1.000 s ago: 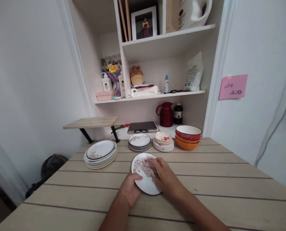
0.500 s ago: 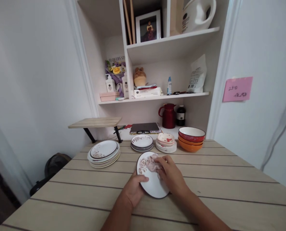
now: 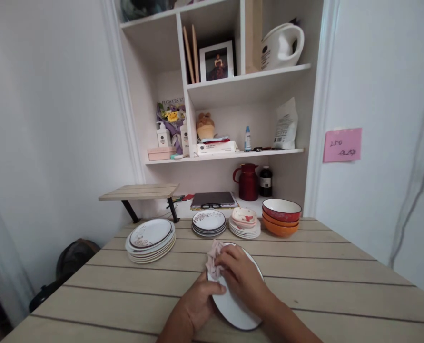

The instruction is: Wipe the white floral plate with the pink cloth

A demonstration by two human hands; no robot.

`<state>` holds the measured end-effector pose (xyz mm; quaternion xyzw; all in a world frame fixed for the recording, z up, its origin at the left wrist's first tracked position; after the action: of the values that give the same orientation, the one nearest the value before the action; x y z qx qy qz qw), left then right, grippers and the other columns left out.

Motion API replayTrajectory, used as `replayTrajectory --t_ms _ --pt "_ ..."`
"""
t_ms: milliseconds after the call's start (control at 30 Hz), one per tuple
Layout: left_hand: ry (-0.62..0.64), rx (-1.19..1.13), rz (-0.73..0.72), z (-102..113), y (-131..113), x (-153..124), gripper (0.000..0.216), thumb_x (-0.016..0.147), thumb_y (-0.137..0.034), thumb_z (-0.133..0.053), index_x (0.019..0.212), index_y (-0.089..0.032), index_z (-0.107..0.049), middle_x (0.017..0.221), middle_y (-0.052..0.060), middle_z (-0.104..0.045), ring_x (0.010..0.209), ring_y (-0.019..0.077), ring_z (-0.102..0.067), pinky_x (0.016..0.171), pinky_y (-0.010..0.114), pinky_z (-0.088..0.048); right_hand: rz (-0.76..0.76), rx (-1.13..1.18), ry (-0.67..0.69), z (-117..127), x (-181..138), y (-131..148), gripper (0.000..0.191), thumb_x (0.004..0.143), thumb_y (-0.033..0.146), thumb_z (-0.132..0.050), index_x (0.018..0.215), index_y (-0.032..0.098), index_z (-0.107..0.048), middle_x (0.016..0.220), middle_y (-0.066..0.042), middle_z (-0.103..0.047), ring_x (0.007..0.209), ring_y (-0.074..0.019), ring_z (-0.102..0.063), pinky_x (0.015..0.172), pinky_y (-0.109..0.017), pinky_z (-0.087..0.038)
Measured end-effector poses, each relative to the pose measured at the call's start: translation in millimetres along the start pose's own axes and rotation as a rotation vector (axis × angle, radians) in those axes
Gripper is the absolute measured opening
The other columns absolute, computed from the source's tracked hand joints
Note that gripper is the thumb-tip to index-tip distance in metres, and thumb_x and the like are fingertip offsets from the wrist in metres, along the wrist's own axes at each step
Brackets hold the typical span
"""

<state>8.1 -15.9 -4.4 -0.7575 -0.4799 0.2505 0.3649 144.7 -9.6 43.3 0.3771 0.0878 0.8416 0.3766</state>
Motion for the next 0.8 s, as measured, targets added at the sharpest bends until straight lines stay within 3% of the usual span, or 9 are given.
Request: replayTrajectory --t_ms 200,367,567,800 --pt "-0.080 0.054 -0.009 -0.5 1.3 -1.2 0.040 0.050 -0.001 -0.056 0.087 -0.014 -0.065 0.074 0.006 -0.069 0.078 0.0236 -0.064 0.071 0.031 -0.042 0.054 -0.031 0.051 -3.6 -2.1 8.7 0.027 0.076 0.006 -0.047 0.090 0.025 -0.060 0.095 -0.001 -0.056 0.089 -0.0172 -0.046 0.076 -0.029 -0.035" --pt "-0.089 0.020 0.008 -0.3 -1.0 -0.3 0.054 0.052 0.000 -0.059 0.103 -0.015 -0.063 0.083 0.007 -0.070 0.082 0.0234 -0.064 0.079 0.034 -0.042 -0.087 -0.103 0.010 3.8 2.0 0.9 0.030 0.076 0.010 -0.050 0.097 0.029 -0.060 0.100 -0.001 -0.051 0.090 -0.0156 -0.048 0.073 -0.025 -0.036" --pt "-0.080 0.017 0.003 -2.2 -3.2 -2.0 0.060 0.051 0.001 -0.060 0.109 -0.016 -0.061 0.090 0.009 -0.071 0.086 0.0245 -0.064 0.084 0.036 -0.041 -0.251 -0.131 0.036 17.1 0.5 -8.8 0.024 0.078 0.027 -0.057 0.101 0.033 -0.056 0.104 0.002 -0.049 0.076 -0.0107 -0.053 0.061 -0.021 -0.034" --pt "-0.112 0.023 -0.001 -5.6 -4.9 -2.5 0.063 0.053 -0.001 -0.059 0.114 -0.014 -0.059 0.093 0.011 -0.071 0.090 0.0262 -0.064 0.086 0.037 -0.042 -0.320 -0.287 0.052 20.4 -3.0 -14.5 0.020 0.079 0.029 -0.053 0.099 0.031 -0.054 0.103 0.001 -0.049 0.074 -0.0116 -0.055 0.052 -0.022 -0.024"
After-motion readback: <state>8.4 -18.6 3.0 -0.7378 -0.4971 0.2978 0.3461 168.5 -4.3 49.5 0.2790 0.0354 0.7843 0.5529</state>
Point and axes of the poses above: each hand's wrist, its own x-axis towards the middle knuckle, its own z-axis out of the back of the hand, y = z × x, the point moved 1 cm from there along x, towards the middle knuckle
